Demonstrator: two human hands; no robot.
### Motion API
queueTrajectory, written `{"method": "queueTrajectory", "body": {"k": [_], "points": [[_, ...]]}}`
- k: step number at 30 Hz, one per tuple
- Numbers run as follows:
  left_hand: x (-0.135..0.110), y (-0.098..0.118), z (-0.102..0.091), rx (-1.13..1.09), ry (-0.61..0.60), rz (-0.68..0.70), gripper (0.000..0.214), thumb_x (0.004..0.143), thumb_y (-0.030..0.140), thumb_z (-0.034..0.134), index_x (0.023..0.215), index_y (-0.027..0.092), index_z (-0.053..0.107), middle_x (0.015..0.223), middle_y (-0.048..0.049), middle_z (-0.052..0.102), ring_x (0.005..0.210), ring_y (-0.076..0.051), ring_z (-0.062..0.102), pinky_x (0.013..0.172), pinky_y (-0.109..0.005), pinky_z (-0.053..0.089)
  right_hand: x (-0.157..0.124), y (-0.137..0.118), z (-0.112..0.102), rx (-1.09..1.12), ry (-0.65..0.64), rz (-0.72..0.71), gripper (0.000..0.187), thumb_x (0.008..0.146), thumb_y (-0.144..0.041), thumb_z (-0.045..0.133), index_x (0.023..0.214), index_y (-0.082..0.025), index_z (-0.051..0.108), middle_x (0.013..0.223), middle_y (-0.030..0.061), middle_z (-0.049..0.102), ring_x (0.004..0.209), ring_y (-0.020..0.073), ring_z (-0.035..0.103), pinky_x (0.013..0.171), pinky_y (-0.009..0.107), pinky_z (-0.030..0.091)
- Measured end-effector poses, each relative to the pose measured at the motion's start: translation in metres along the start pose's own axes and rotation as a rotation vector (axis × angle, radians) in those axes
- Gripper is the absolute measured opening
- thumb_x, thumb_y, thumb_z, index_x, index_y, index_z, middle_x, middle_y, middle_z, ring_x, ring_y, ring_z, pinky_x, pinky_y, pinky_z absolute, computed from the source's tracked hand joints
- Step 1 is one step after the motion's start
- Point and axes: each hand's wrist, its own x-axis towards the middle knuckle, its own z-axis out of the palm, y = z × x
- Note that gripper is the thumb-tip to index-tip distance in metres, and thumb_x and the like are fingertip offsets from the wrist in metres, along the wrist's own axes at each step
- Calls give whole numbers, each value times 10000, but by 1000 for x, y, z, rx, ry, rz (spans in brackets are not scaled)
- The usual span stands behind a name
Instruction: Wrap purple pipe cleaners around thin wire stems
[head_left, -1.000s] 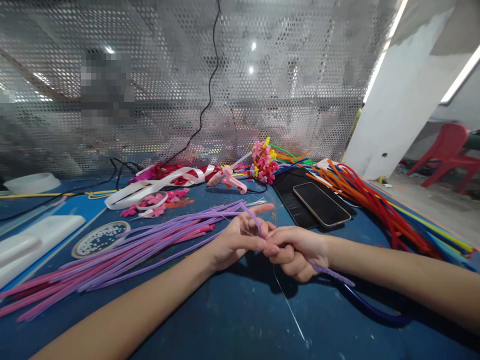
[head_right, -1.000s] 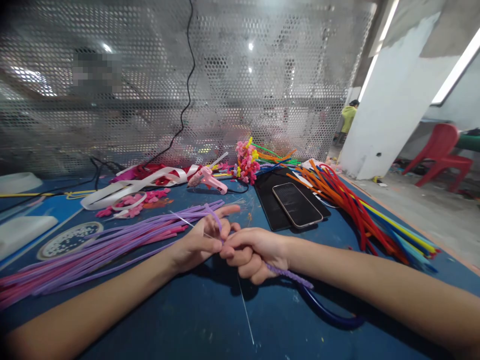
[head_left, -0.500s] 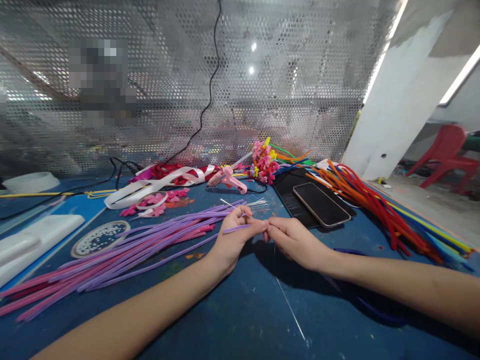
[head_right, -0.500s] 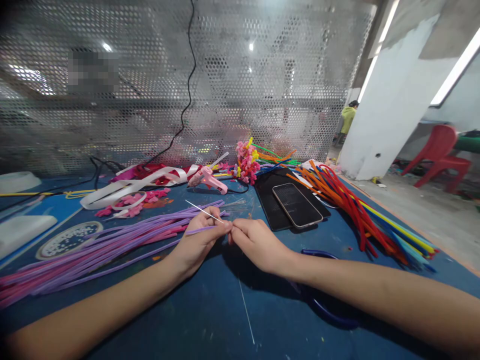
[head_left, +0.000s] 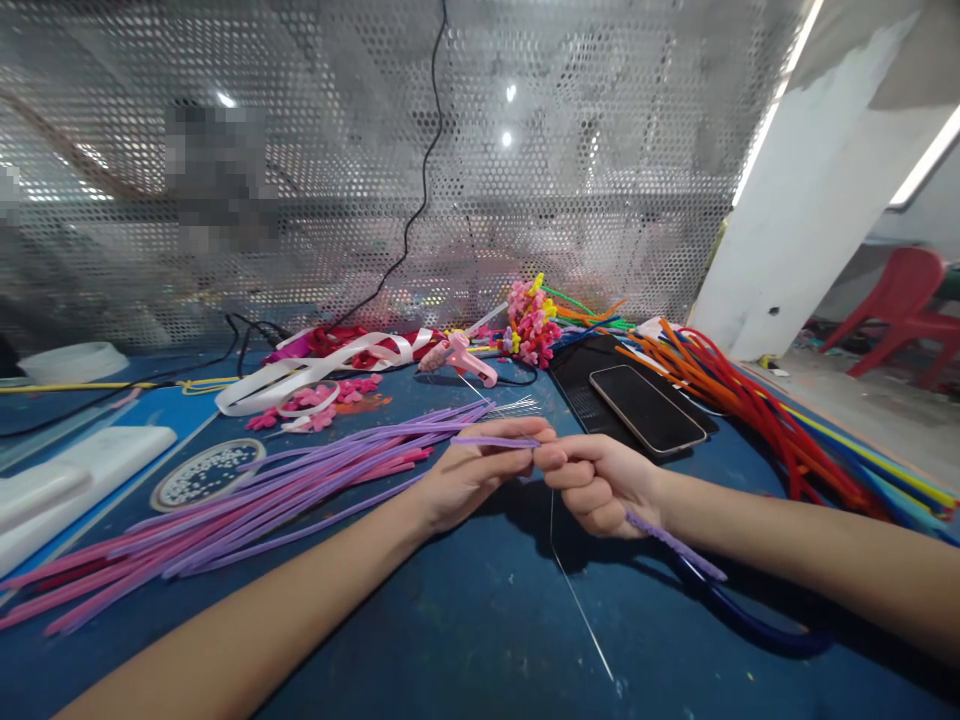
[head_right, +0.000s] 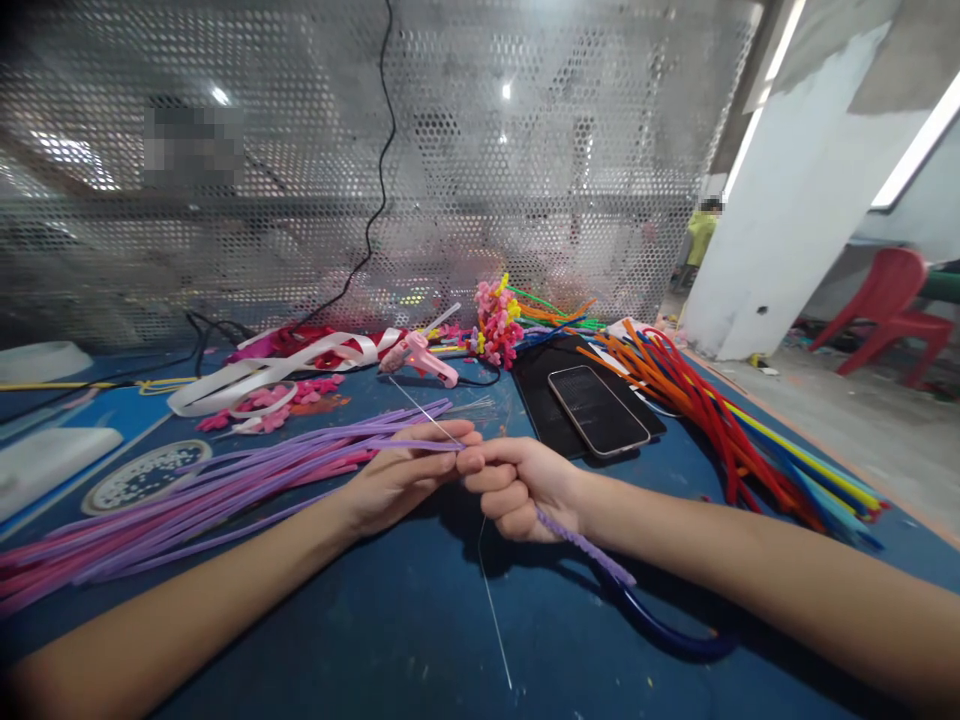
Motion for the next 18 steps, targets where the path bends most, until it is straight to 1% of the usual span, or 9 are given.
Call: {"method": "queueTrajectory", "body": {"k": [3,5,8,11,15,18], "points": [[1,3,-5,51,-85,-7,314,649,219,746,960,216,702,994,-66,689,779,-150,634,728,-273,471,-2,0,1,19,-48,40,222,873,-184,318,653,-201,301,459,-108,112,335,39,-28,258,119,49],[2,5,-8,71,-147,-13,310,655,265,746,956,200,707,977,-74,693,745,-144,630,701,-261,471,-2,0,1,22,-85,74,216,870,-184,319,655,-197,312,463,-107,115,333,36,-30,260,123,38],[3,7,-13,113,-214,-40,315,658,293,744,947,172,712,888,-80,712,728,-155,635,718,-271,475,-1,0,-1,39,-164,139,209,864,-193,337,655,-193,325,465,-103,124,327,39,-14,256,132,33],[3,8,-17,143,-276,-99,341,653,290,749,964,156,707,880,-91,719,760,-179,650,765,-292,477,1,1,-5,53,-265,200,201,860,-180,339,658,-188,344,462,-98,132,315,44,3,246,143,42],[3,9,-19,216,-279,-190,255,710,247,704,954,173,712,888,-75,725,762,-162,660,773,-264,480,2,2,-7,48,-353,246,200,871,-180,323,681,-181,386,466,-94,138,313,50,7,245,162,55],[3,10,-18,264,-258,-168,221,716,246,697,929,191,719,886,-61,728,778,-155,660,771,-245,477,2,2,-6,30,-342,243,193,873,-177,329,693,-179,397,471,-91,140,319,53,7,248,167,57]]}}
